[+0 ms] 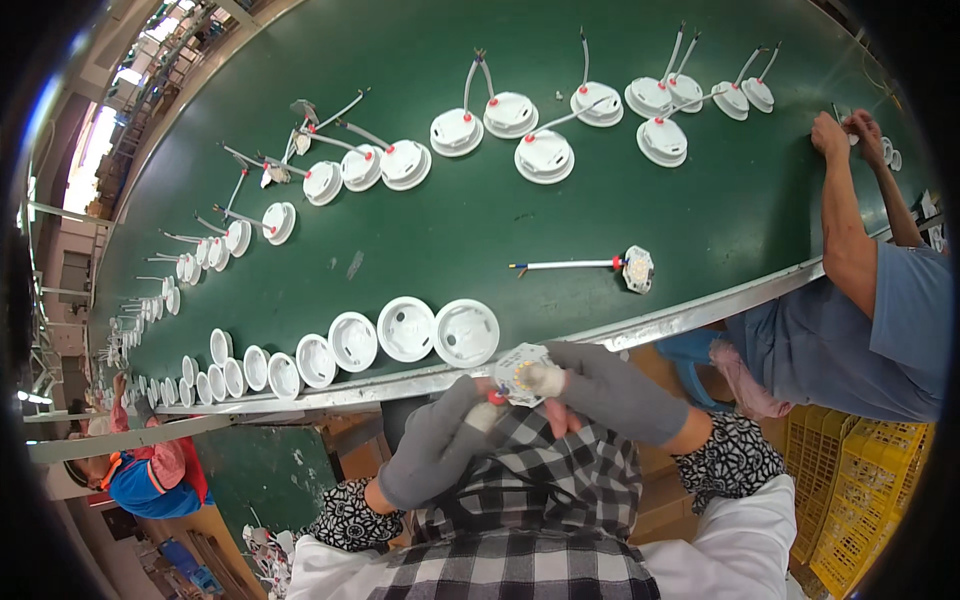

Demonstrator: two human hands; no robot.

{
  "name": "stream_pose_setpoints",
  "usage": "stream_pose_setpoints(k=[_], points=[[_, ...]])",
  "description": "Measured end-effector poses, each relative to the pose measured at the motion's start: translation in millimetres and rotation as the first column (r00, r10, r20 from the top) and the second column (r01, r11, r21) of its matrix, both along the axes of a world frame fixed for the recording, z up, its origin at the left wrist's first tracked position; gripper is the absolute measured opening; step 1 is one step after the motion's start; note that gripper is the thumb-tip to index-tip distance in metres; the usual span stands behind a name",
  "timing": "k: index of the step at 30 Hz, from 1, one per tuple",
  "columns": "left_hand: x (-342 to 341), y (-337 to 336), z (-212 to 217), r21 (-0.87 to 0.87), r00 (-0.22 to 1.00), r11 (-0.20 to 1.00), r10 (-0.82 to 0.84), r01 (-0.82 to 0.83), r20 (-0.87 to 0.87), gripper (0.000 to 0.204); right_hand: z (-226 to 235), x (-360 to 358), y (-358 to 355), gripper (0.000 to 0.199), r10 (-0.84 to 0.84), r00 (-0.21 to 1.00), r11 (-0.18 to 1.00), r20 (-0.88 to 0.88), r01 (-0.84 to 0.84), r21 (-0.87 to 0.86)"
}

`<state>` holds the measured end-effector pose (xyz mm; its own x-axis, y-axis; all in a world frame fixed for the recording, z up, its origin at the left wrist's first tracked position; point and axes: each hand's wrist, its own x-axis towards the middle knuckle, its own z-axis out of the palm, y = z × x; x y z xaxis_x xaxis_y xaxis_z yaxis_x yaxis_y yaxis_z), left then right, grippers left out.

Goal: The person assembles light fixtures by threading the wire of an LED circuit board through a plastic casing, pressing the board into place inside the housing by hand, and placing the assembled light fixtures onto the conveyor belt.

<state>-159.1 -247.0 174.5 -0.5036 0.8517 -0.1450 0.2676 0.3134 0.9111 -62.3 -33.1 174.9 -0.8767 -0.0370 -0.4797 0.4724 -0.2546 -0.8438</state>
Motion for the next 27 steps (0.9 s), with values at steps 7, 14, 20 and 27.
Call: stream_pose_setpoints(k=[7, 14, 20, 27], points=[[-25.0, -16.8, -8.8, -0.072, 0.818, 0.954, -0.209, 0.291, 0.536, 0.028, -0.8, -2.5, -21.9, 0.032, 0.074, 0.996, 0.986, -0.052, -0.065, 0.151], [-15.9, -29.6, -10.0, -0.241, 0.959, 0.97, -0.09, 0.024, -0.268, 0.026, -17.4, 7.7, -4.3, 0.028, -0.325, 0.939, 0.946, 0.114, 0.324, 0.026], [-19.2, -39.4, -19.0, -0.245, 0.735, 0.969, -0.18, 0.02, -0.653, 0.028, -23.3, 10.6, 0.0, 0.026, -0.336, 0.93, 0.941, 0.146, 0.336, 0.03], [-38.8, -53.6, 1.3, -0.121, 0.788, 0.88, -0.467, 0.46, -0.402, 0.031, -31.7, 33.5, 30.0, 0.028, 0.035, 0.974, 0.99, -0.224, -0.002, 0.144]])
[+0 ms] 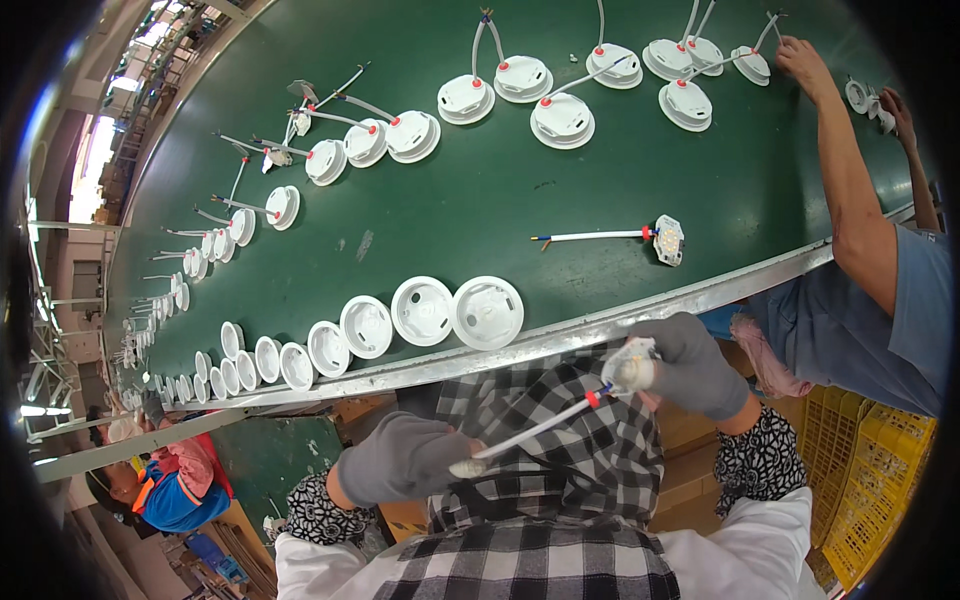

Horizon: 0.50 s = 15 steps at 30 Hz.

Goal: The person assembles light fixtures by threading the wire of an LED circuit board through a plastic casing, pressing the board into place inside the housing by hand, and placing the assembled light fixtures onto the conveyor belt.

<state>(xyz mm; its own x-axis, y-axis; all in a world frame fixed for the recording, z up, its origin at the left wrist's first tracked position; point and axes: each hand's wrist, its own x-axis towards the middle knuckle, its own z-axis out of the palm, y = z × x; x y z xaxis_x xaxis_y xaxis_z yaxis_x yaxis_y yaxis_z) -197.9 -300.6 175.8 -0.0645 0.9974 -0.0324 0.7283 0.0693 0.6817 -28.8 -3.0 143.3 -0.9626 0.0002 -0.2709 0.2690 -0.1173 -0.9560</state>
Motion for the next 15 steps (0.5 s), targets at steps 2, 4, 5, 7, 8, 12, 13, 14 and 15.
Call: stream_pose_setpoints(k=[2, 4, 5, 7, 8, 12, 13, 14, 15], points=[[-14.0, 8.6, 14.5, -0.004, 0.994, 0.997, -0.073, 0.074, 0.082, 0.03, -18.5, 13.0, 10.9, 0.03, -0.39, 0.916, 0.914, -0.093, 0.373, -0.161], [-39.2, 22.6, 28.2, -0.066, 0.981, 0.984, 0.172, -0.166, 0.094, 0.016, -30.1, 25.6, 19.0, 0.032, -0.73, 0.673, 0.666, -0.115, 0.665, -0.338], [-48.0, 29.2, 18.3, -0.019, 0.955, 0.958, 0.282, -0.285, -0.095, 0.023, -34.6, 33.9, 23.5, 0.033, -0.816, 0.578, 0.538, 0.003, 0.761, -0.362], [-55.3, 71.5, 19.9, 0.1, 0.913, 0.973, 0.23, -0.209, -0.336, 0.033, -33.0, 32.7, 17.3, 0.033, -0.871, 0.475, 0.402, 0.123, 0.835, -0.376], [-60.8, 85.9, 9.8, 0.166, 0.889, 0.976, 0.197, -0.14, -0.412, 0.035, -26.3, 16.3, 3.7, 0.031, -0.826, 0.556, 0.479, 0.097, 0.782, -0.4], [-70.9, 107.8, -13.8, -0.145, 0.871, 0.989, -0.051, -0.024, -0.488, 0.035, -15.9, -6.4, -17.8, 0.025, -0.733, 0.679, 0.597, -0.039, 0.615, -0.516], [-70.4, 107.9, -13.7, -0.145, 0.87, 0.989, -0.053, -0.021, -0.49, 0.035, -15.3, -11.1, -23.7, 0.025, -0.735, 0.677, 0.595, -0.041, 0.615, -0.517], [-68.5, 108.1, -12.3, -0.104, 0.879, 0.994, -0.012, -0.043, -0.476, 0.033, -16.3, -16.1, -31.6, 0.023, -0.767, 0.634, 0.602, -0.096, 0.66, -0.449], [-65.8, 108.2, -11.0, -0.064, 0.888, 0.996, 0.027, -0.064, -0.459, 0.031, -14.9, -21.1, -40.6, 0.02, -0.793, 0.59, 0.599, -0.154, 0.706, -0.378]])
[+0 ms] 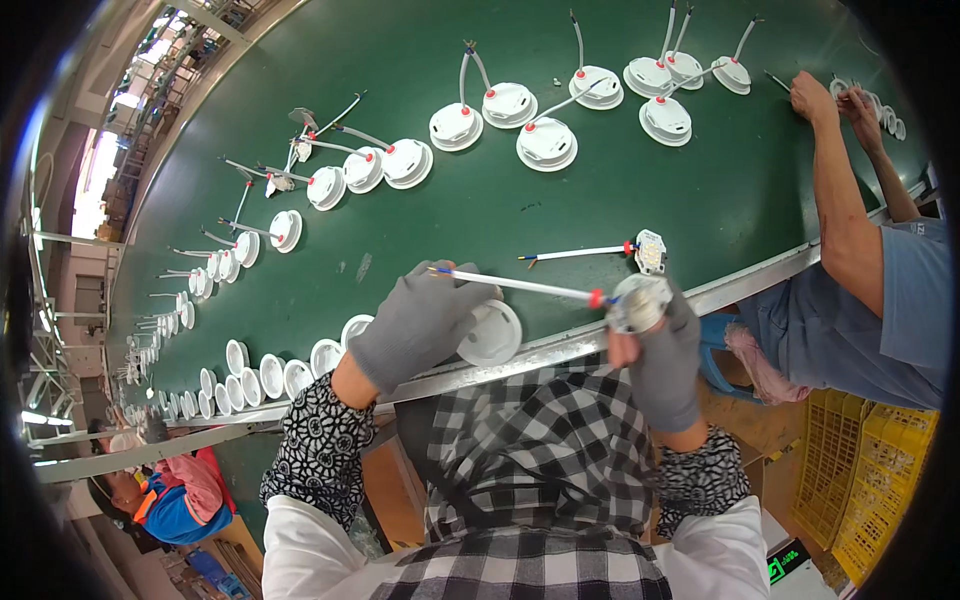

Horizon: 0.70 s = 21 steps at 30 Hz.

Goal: The person assembles light fixtures by threading the wire of an LED circuit board through a plastic casing, pressing the board into place inside the housing by hand, and placing the assembled light fixtures onto the conveyor belt.

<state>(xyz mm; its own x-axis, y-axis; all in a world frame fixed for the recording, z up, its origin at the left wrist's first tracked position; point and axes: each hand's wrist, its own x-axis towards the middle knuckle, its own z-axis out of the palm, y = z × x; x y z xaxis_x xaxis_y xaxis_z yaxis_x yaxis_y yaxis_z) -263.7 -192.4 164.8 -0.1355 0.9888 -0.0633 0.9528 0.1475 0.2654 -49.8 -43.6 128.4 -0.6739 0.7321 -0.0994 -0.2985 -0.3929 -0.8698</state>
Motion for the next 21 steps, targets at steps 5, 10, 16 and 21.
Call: stream_pose_setpoints(k=[5, 10, 16, 21], points=[[14.4, -6.4, 19.9, 0.125, 0.8, 0.991, -0.037, -0.048, 0.599, 0.028, -9.1, -25.6, -40.0, 0.005, 0.153, 0.974, 0.925, -0.165, -0.082, 0.371], [30.6, -20.0, 13.9, -0.344, 0.156, 0.918, 0.376, -0.195, 0.913, 0.029, -9.5, -32.8, -72.4, 0.012, -0.138, 0.983, 0.983, -0.121, 0.151, 0.105], [68.3, -53.8, 2.2, -0.112, -0.147, 0.927, 0.062, -0.358, 0.987, 0.076, -11.5, -25.0, -65.4, 0.02, 0.018, 0.988, 0.993, -0.151, 0.0, 0.119], [91.9, -71.6, 2.8, -0.002, 0.544, 0.874, 0.304, -0.485, 0.782, 0.085, -17.5, -23.5, -65.4, 0.022, 0.195, 0.981, 0.804, 0.024, -0.173, 0.569]])
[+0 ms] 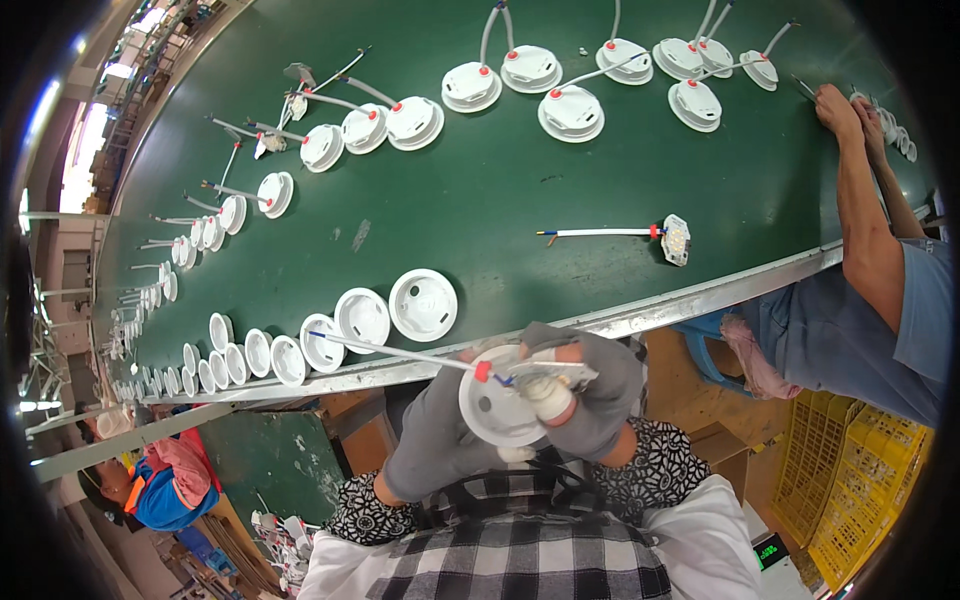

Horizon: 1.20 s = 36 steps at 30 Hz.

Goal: The person assembles light fixtures by threading the wire of an LED circuit board through a plastic casing, pressing the board into place inside the housing by hand, and placing the assembled light fixtures onto the conveyor belt.

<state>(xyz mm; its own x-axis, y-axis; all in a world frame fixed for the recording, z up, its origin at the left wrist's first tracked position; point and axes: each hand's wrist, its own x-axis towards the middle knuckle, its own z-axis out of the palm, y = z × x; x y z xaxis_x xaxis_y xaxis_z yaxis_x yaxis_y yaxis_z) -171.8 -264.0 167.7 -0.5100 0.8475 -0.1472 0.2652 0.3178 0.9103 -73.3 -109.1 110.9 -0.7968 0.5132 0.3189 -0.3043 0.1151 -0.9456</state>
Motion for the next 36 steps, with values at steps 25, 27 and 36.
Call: stream_pose_setpoints(k=[25, 27, 36], points=[[-20.2, -42.3, -13.3, -0.006, 0.615, 0.954, 0.189, -0.3, -0.765, 0.075, 79.0, 19.5, 21.5, 0.02, 0.192, 0.913, 0.872, 0.359, -0.327, 0.364], [-19.3, -39.0, -11.6, 0.012, 0.539, 0.964, 0.16, -0.267, -0.827, 0.075, 75.6, 17.2, 18.9, 0.02, 0.15, 0.918, 0.85, 0.367, -0.309, 0.426], [-3.4, -41.1, -15.7, -0.027, 0.729, 0.979, 0.131, -0.201, -0.672, 0.062, 71.2, -0.5, -11.9, 0.033, 0.317, 0.776, 0.872, 0.545, -0.465, 0.155]])
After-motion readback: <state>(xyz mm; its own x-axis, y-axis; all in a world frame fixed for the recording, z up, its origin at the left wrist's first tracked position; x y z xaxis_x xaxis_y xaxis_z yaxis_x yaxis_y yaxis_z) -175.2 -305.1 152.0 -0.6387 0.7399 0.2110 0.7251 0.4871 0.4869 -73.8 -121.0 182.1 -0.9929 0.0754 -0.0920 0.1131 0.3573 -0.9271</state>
